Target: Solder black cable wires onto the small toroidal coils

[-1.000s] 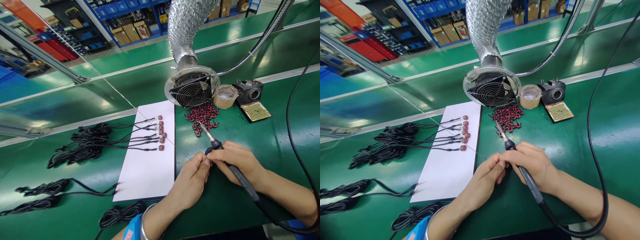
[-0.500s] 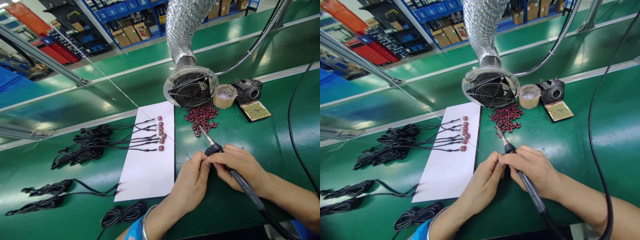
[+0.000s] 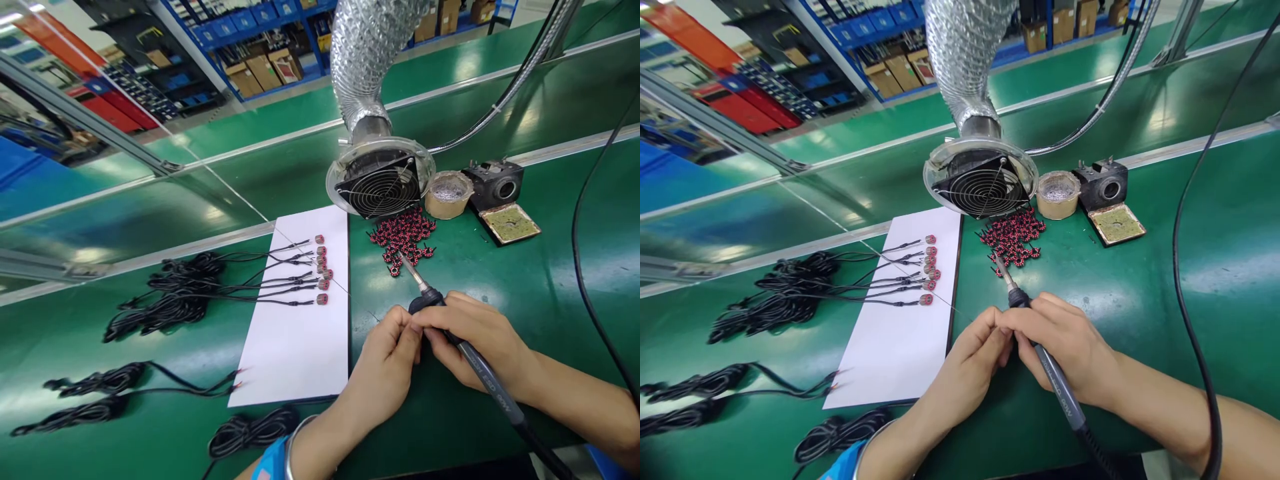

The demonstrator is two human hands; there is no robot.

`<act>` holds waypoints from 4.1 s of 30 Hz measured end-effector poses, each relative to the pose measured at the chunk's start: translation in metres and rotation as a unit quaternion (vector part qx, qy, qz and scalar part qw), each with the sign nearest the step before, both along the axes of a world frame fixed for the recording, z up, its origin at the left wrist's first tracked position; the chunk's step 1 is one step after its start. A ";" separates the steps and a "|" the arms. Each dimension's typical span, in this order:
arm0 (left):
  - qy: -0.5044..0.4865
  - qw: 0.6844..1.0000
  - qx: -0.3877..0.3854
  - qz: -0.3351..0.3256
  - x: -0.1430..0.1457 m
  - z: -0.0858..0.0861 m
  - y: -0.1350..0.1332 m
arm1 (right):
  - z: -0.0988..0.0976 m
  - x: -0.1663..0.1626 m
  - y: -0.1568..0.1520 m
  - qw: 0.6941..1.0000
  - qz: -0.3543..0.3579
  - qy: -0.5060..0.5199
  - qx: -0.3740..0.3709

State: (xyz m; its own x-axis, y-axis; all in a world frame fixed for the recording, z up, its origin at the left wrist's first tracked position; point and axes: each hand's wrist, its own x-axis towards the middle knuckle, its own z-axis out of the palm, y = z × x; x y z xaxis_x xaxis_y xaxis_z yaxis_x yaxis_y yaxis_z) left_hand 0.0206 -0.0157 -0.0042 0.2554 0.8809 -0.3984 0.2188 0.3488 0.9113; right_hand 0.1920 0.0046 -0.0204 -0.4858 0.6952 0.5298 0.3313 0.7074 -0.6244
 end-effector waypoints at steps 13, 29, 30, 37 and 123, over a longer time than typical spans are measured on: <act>-0.026 0.996 -0.079 0.038 0.003 -0.006 0.011 | 0.006 0.017 0.011 0.999 0.019 -0.018 0.044; -0.011 0.992 -0.067 0.107 0.017 -0.006 0.010 | 0.033 0.058 -0.014 0.987 -0.113 0.004 -0.114; -0.011 0.992 -0.065 0.107 0.017 -0.005 0.010 | 0.033 0.057 -0.013 0.988 -0.104 0.005 -0.116; -0.005 0.992 -0.069 0.102 0.018 -0.004 0.011 | 0.036 0.051 -0.010 0.986 -0.086 0.029 -0.138; 0.138 0.986 0.055 -0.078 -0.005 0.001 -0.007 | -0.021 0.020 0.021 0.998 0.036 -0.057 -0.011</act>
State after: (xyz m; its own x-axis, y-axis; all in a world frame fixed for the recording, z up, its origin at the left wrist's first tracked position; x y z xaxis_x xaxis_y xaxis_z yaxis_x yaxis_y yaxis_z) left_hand 0.0156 -0.0231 -0.0028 0.2855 0.8812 -0.3769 0.5073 0.1947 0.8395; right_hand 0.2123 0.0259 -0.0411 -0.5912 0.6668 0.4537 0.3497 0.7188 -0.6008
